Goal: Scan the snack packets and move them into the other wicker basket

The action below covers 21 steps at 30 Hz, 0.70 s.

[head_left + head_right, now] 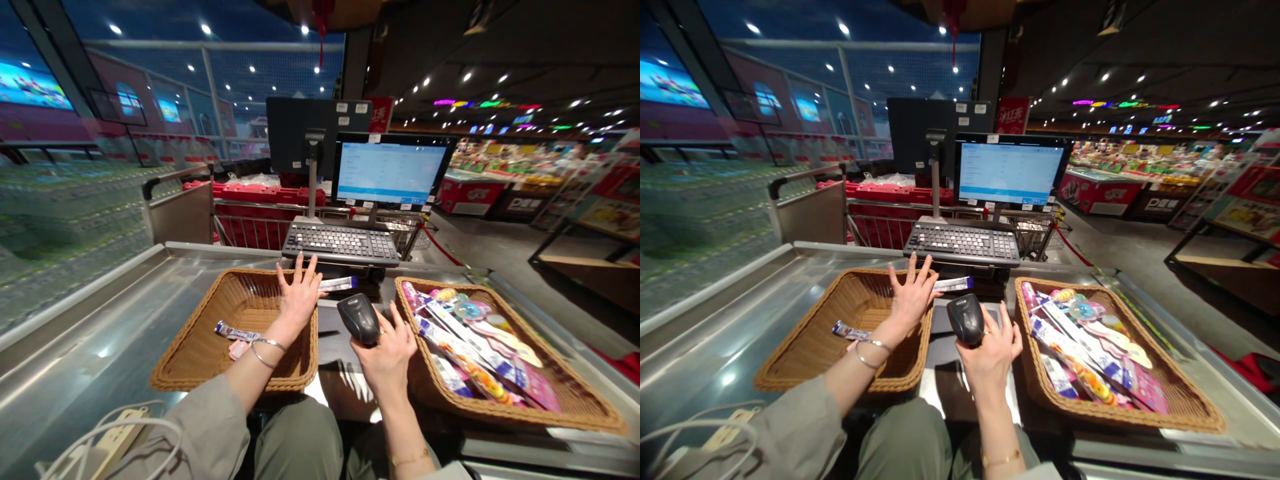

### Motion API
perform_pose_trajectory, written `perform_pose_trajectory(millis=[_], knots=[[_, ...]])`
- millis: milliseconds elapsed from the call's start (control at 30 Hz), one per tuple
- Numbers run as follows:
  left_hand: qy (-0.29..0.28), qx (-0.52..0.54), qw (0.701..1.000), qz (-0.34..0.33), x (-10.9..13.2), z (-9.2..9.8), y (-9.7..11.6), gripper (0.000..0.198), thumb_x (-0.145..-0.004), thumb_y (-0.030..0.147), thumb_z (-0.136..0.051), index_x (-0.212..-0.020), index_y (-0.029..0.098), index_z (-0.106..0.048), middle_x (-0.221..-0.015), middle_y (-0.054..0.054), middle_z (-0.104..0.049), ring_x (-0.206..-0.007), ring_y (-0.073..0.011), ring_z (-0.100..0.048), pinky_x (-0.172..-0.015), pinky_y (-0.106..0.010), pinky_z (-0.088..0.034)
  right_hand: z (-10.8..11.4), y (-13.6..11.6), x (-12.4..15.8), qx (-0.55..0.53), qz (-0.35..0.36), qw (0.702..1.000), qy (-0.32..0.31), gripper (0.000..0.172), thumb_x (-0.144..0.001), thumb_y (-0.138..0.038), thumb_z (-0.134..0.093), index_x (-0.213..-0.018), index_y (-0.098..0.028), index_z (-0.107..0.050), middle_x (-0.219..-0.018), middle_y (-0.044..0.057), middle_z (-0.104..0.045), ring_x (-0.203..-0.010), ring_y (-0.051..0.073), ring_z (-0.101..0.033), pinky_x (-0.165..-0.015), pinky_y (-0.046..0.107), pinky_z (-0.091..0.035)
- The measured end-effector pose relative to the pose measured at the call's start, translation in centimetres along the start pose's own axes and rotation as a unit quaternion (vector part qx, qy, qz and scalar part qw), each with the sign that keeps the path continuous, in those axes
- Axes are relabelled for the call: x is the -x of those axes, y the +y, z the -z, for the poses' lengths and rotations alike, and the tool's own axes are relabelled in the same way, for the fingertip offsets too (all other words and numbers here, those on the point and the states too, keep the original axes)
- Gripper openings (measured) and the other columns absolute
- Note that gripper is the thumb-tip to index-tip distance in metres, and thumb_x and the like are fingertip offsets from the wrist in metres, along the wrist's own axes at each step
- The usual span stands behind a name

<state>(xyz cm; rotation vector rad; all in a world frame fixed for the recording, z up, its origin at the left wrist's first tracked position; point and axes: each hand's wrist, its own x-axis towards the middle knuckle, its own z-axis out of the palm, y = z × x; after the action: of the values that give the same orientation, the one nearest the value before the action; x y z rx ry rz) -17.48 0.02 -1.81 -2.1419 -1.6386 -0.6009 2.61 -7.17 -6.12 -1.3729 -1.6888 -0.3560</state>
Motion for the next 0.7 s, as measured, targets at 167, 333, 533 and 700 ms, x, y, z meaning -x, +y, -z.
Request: perform_pose_trajectory(millis=[167, 333, 533, 700], knots=[[-0.005, 0.006, 1.000, -0.008, 0.11, -0.25, 0.06, 0.035, -0.093, 0.034, -0.057, -0.128, 0.026, -0.060, -0.161, -0.005, -0.017, -0.150, -0.0365, 0.002, -0.106, -0.076, 0.018, -0.06, 0.09, 0.08, -0.011, 0.001, 1.000, -0.006, 0.033, -0.073, -0.039, -0.068, -0.102, -0.024, -0.068, -0.114, 0.008, -0.070, -0.132, 0.035, -0.043, -0.104, 0.054, -0.026], [-0.004, 0.016, 1.000, -0.006, 0.10, -0.19, 0.13, 0.036, -0.092, 0.033, -0.059, -0.127, 0.026, -0.061, -0.161, -0.006, -0.020, -0.150, -0.0370, 0.001, -0.107, -0.077, 0.016, 0.03, 0.01, 0.03, -0.026, -0.016, 0.999, -0.025, 0.033, -0.073, -0.039, -0.067, -0.102, -0.023, -0.069, -0.112, 0.009, -0.071, -0.132, 0.035, -0.044, -0.104, 0.055, -0.024], [-0.007, -0.005, 1.000, -0.010, 0.10, -0.33, 0.07, 0.036, -0.092, 0.034, -0.060, -0.127, 0.026, -0.061, -0.160, -0.006, -0.020, -0.150, -0.0370, 0.000, -0.107, -0.076, 0.017, 0.06, -0.07, 0.09, -0.012, -0.002, 1.000, -0.020, 0.030, -0.073, -0.039, -0.067, -0.098, -0.025, -0.069, -0.112, 0.007, -0.071, -0.132, 0.034, -0.043, -0.105, 0.055, -0.022], [-0.002, -0.015, 1.000, -0.012, 0.12, -0.41, 0.05, 0.037, -0.092, 0.035, -0.060, -0.127, 0.026, -0.061, -0.160, -0.006, -0.021, -0.150, -0.0369, -0.001, -0.107, -0.075, 0.018, -0.06, 0.15, 0.16, -0.014, -0.006, 1.000, -0.022, 0.032, -0.071, -0.039, -0.069, -0.100, -0.024, -0.068, -0.112, 0.007, -0.071, -0.131, 0.035, -0.045, -0.104, 0.054, -0.023]])
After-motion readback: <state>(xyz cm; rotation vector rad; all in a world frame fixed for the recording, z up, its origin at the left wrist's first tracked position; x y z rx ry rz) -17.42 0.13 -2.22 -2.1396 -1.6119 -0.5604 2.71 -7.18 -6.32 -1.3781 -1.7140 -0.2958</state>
